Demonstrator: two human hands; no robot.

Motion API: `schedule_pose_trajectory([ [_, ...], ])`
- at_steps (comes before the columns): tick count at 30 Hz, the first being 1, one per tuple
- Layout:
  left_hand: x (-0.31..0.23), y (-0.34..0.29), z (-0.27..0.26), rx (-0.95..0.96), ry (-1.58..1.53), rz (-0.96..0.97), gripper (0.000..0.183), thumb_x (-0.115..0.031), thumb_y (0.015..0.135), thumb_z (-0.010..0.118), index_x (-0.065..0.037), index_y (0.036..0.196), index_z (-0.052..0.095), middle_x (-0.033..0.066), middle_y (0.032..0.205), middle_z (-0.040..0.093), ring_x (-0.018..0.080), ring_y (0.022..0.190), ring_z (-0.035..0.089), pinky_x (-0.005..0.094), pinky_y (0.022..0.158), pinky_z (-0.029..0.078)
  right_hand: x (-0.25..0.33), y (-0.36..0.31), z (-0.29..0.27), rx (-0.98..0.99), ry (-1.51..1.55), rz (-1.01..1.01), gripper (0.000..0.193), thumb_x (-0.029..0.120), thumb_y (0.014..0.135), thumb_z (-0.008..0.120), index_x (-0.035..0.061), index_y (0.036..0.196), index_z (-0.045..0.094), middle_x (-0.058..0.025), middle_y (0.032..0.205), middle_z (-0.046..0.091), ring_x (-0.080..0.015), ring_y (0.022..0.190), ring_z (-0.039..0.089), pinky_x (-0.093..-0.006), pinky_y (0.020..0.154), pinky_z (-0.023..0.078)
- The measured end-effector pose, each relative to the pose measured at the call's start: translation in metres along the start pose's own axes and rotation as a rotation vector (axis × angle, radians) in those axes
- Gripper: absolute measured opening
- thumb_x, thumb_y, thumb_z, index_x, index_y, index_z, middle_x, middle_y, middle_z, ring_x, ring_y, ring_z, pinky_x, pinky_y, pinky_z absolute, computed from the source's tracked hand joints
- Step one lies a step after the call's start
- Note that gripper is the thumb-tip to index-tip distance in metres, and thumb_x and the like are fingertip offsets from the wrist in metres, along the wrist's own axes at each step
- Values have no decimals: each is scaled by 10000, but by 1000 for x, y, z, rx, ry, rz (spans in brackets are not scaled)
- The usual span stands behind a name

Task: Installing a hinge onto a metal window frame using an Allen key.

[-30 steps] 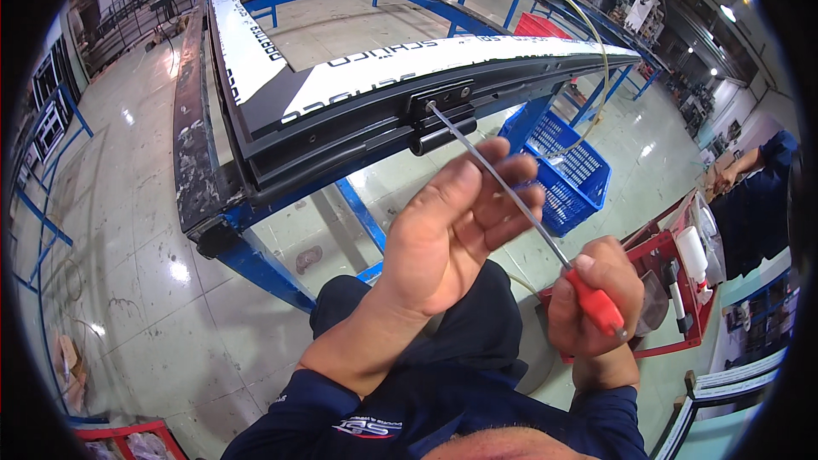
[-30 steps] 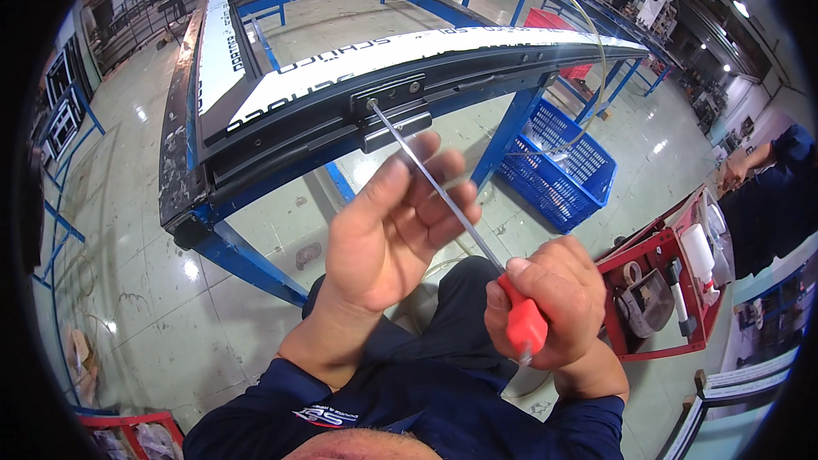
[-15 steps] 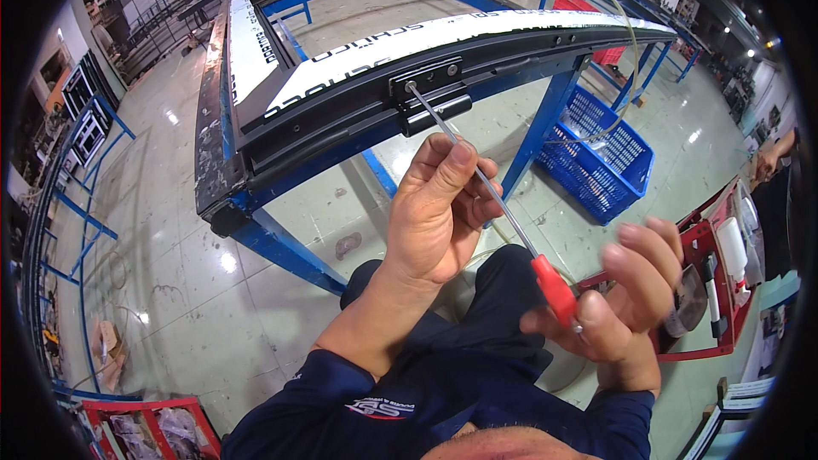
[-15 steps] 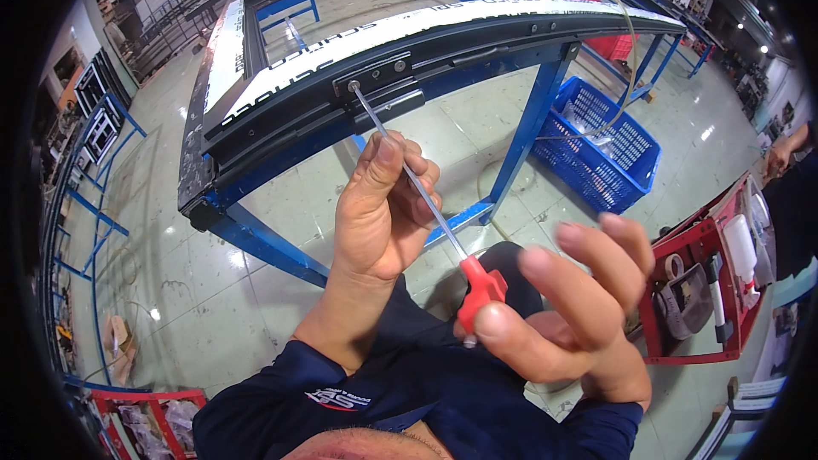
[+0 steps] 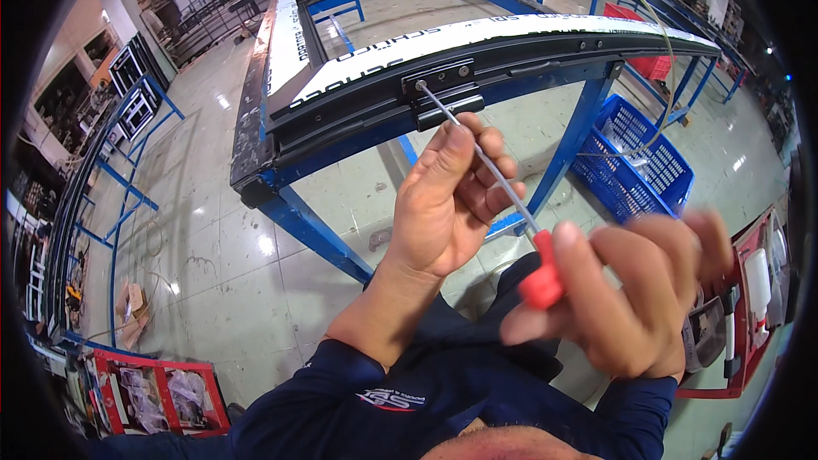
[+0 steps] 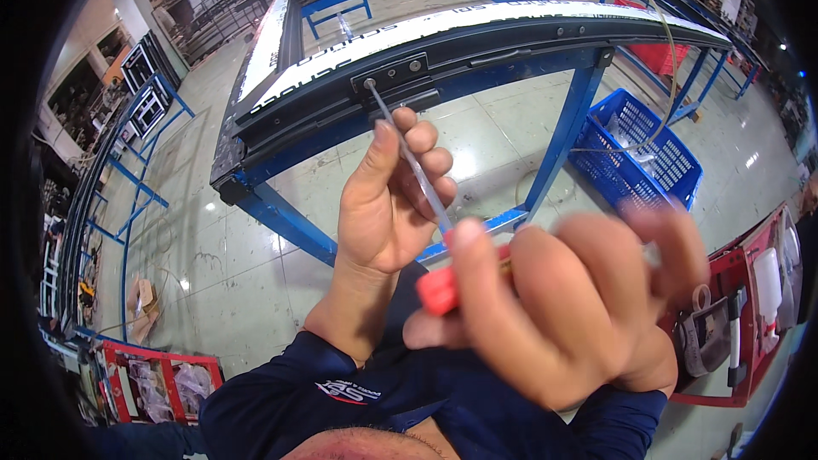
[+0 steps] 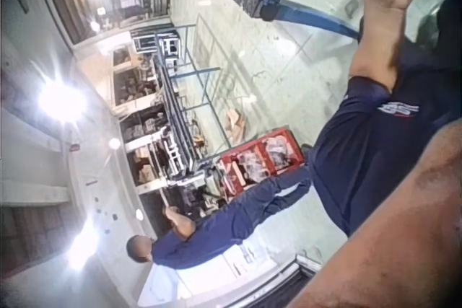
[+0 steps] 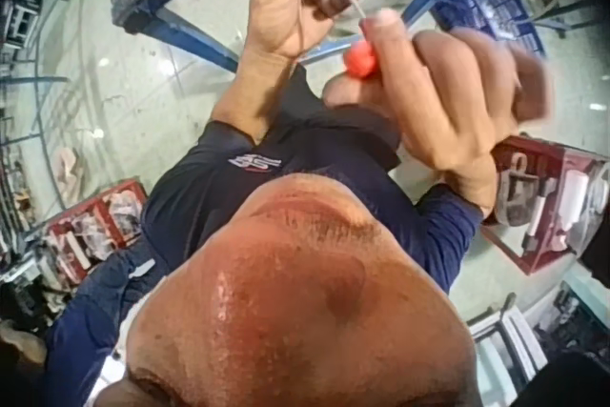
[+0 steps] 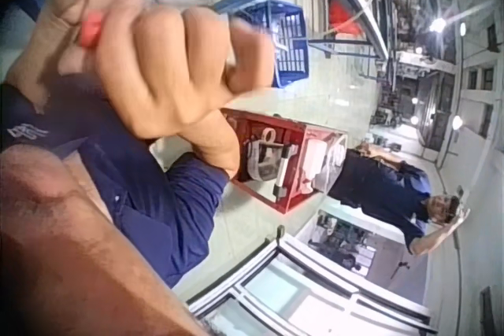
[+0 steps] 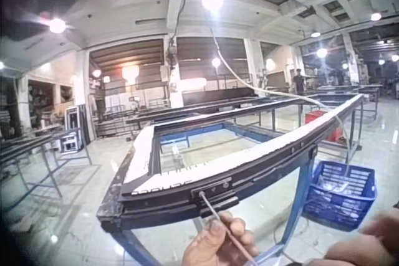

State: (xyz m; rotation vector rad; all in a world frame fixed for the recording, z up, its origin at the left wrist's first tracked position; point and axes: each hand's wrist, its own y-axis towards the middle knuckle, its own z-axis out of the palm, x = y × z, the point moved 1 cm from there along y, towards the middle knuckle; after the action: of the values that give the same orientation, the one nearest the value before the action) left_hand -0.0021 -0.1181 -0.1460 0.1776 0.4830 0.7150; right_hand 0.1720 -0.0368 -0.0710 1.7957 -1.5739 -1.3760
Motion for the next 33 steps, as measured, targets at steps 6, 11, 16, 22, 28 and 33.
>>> schedule_pose_trajectory([
  [6,3,0,-16,110,-32,-11,198,-191,1030,570,-89,1198,598,119,990,698,252,911,729,380,755,661,-23,-19,29,119,894,247,834,700,805,665,-53,1161,627,-114,874,643,-231,759,567,-368,784,467],
  [11,7,8,-25,97,81,36,193,-295,1003,616,-112,1064,627,50,861,672,186,786,674,327,649,593,-32,-31,6,-59,326,-51,844,123,883,696,204,1579,224,-175,1352,449,-337,1082,585,-564,975,469],
  [16,13,7,-17,9,73,78,193,-312,947,704,-137,945,622,17,756,643,116,640,632,270,520,531,-22,-36,26,-153,45,-254,664,103,866,710,460,1378,483,-21,1314,444,-291,1171,536,-577,1004,450],
  [22,16,8,-6,-53,143,82,194,-333,939,715,-163,932,621,-25,750,613,83,650,593,253,528,495,-16,-24,34,-71,387,-83,370,223,844,754,169,1190,634,-28,940,678,-223,874,683,-549,980,445],
  [28,20,1,-17,90,26,79,246,-215,1042,546,-128,1270,579,82,1095,677,259,1024,698,430,894,610,-21,-32,50,-95,1029,323,751,185,942,641,-158,1498,270,-266,1287,604,-278,915,688,-433,984,466],
  [33,20,5,-22,200,-106,31,227,-186,1044,534,-159,1256,610,68,1081,695,233,967,698,470,920,591,-46,-47,28,33,724,168,692,148,917,666,-141,1434,308,-221,1331,531,-368,1114,603,-480,1032,423],
])
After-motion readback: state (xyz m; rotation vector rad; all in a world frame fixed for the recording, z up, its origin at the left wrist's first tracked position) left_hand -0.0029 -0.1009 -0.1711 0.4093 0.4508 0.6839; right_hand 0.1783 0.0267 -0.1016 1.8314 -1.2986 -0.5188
